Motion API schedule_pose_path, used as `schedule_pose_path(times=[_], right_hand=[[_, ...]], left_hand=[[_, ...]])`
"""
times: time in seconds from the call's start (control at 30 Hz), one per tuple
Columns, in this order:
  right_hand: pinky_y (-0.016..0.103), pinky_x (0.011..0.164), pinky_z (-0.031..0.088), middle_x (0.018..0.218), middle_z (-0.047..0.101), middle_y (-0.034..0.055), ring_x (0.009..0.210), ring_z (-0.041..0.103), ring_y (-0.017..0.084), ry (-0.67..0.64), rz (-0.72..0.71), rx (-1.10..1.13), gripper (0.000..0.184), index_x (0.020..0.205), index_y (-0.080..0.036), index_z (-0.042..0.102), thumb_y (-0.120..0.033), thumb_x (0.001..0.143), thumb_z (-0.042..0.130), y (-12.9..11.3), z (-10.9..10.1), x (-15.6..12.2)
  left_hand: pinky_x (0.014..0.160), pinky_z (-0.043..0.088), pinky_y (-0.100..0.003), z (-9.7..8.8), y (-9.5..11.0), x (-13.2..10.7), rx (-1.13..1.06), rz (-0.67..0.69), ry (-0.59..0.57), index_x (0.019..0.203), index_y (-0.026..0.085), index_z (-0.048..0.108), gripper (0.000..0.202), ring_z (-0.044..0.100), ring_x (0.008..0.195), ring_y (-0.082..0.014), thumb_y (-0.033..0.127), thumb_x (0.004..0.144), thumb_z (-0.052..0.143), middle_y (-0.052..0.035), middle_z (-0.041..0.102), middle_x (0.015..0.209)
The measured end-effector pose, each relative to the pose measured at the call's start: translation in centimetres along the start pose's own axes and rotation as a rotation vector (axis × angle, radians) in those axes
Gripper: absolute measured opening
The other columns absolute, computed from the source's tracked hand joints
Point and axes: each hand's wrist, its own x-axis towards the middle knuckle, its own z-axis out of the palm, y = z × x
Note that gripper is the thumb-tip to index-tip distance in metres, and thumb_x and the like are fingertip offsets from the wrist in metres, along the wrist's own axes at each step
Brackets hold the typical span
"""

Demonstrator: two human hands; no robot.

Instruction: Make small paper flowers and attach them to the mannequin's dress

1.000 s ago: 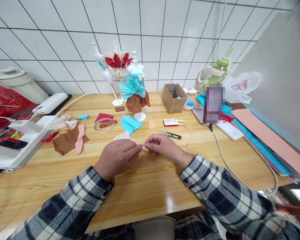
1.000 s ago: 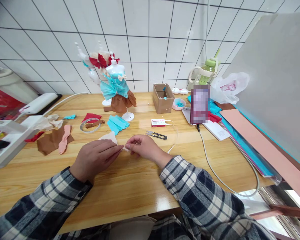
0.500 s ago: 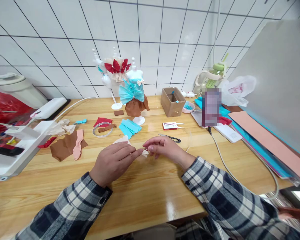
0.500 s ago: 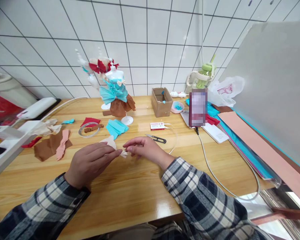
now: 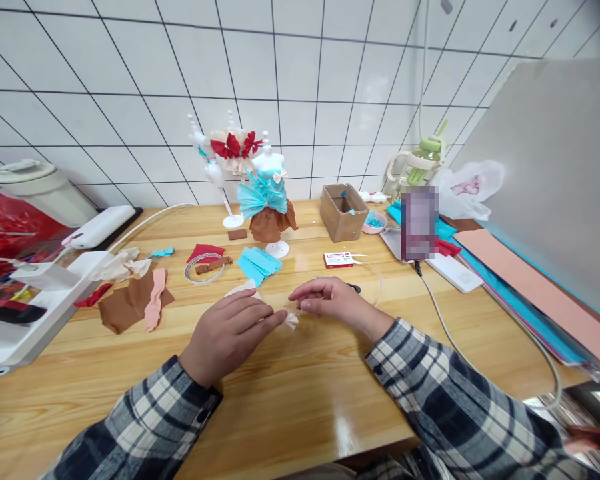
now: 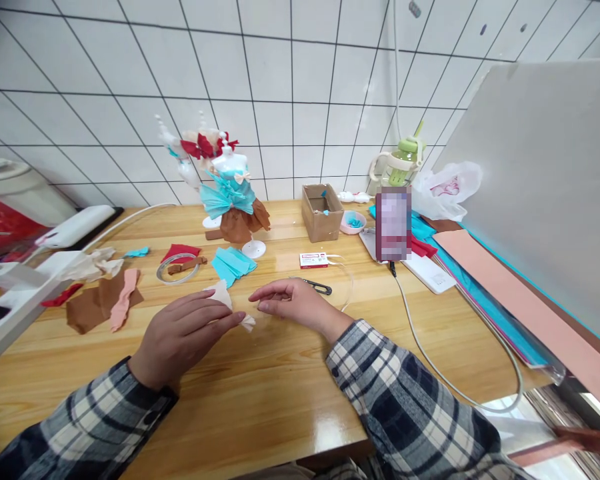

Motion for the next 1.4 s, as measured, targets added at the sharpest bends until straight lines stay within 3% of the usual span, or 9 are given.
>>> schedule_pose_path(times=[0.1,0.37,0.57,0.87,1.13,1.27,1.4], right_hand=[[0.027,0.072,0.048,0.086,0.071,0.0046,0.078,0.063,0.015,-0.014,-0.045,-0.055,0.035,0.09,-0.017,0.074,-0.042,0.066,0.077,0.3,-0.1,0.1],[0.025,0.064,0.044,0.072,0.066,0.0015,0.066,0.058,0.012,-0.009,-0.048,-0.145,0.03,0.082,-0.015,0.071,-0.044,0.072,0.072,0.7,0.1,0.4],[0.029,0.075,0.049,0.089,0.071,0.006,0.082,0.063,0.017,-0.026,-0.081,-0.101,0.037,0.09,-0.017,0.074,-0.046,0.067,0.075,0.0,-0.5,-0.1],[0.026,0.066,0.045,0.075,0.07,0.0034,0.068,0.06,0.014,-0.047,-0.043,-0.126,0.032,0.083,-0.015,0.073,-0.044,0.069,0.074,0.9,-0.1,0.4],[0.027,0.071,0.047,0.077,0.07,0.0024,0.071,0.061,0.013,-0.118,0.005,-0.065,0.026,0.079,-0.015,0.071,-0.039,0.07,0.073,0.7,0.0,0.3],[0.023,0.062,0.044,0.074,0.068,0.0013,0.064,0.057,0.011,-0.08,-0.023,-0.227,0.018,0.08,-0.015,0.07,-0.031,0.074,0.068,0.8,0.5,0.2],[0.02,0.05,0.034,0.065,0.062,-0.0016,0.054,0.046,0.008,0.014,-0.132,-0.524,0.01,0.078,-0.016,0.07,-0.022,0.076,0.064,1.0,0.9,0.3]], left_hand=[[0.094,0.049,-0.035,0.1,-0.1,-0.1,-0.009,-0.014,0.002,0.107,0.025,0.065,0.029,0.065,0.08,-0.0119,0.01,0.084,0.059,0.0018,0.071,0.085],[0.091,0.05,-0.033,0.3,0.1,0.2,-0.012,-0.008,-0.004,0.105,0.024,0.065,0.027,0.064,0.078,-0.0116,0.009,0.084,0.058,0.002,0.071,0.084],[0.091,0.05,-0.034,0.4,0.1,0.1,-0.005,-0.025,-0.01,0.106,0.024,0.064,0.025,0.065,0.078,-0.0121,0.012,0.085,0.057,0.0011,0.071,0.086],[0.092,0.049,-0.035,0.6,0.1,0.2,-0.003,-0.028,-0.034,0.106,0.024,0.064,0.025,0.064,0.076,-0.0115,0.011,0.085,0.057,0.0024,0.071,0.084],[0.095,0.047,-0.035,0.1,0.3,0.3,-0.01,0.118,-0.005,0.11,0.021,0.062,0.026,0.064,0.081,-0.0111,0.011,0.089,0.053,0.002,0.072,0.089],[0.097,0.044,-0.037,0.2,0.6,1.0,-0.023,0.151,-0.037,0.105,0.021,0.064,0.023,0.064,0.081,-0.0115,0.011,0.09,0.049,0.003,0.072,0.087],[0.096,0.044,-0.035,0.8,0.6,1.1,0.011,0.081,-0.096,0.096,0.025,0.067,0.019,0.062,0.074,-0.0106,0.015,0.09,0.051,0.0056,0.071,0.081]])
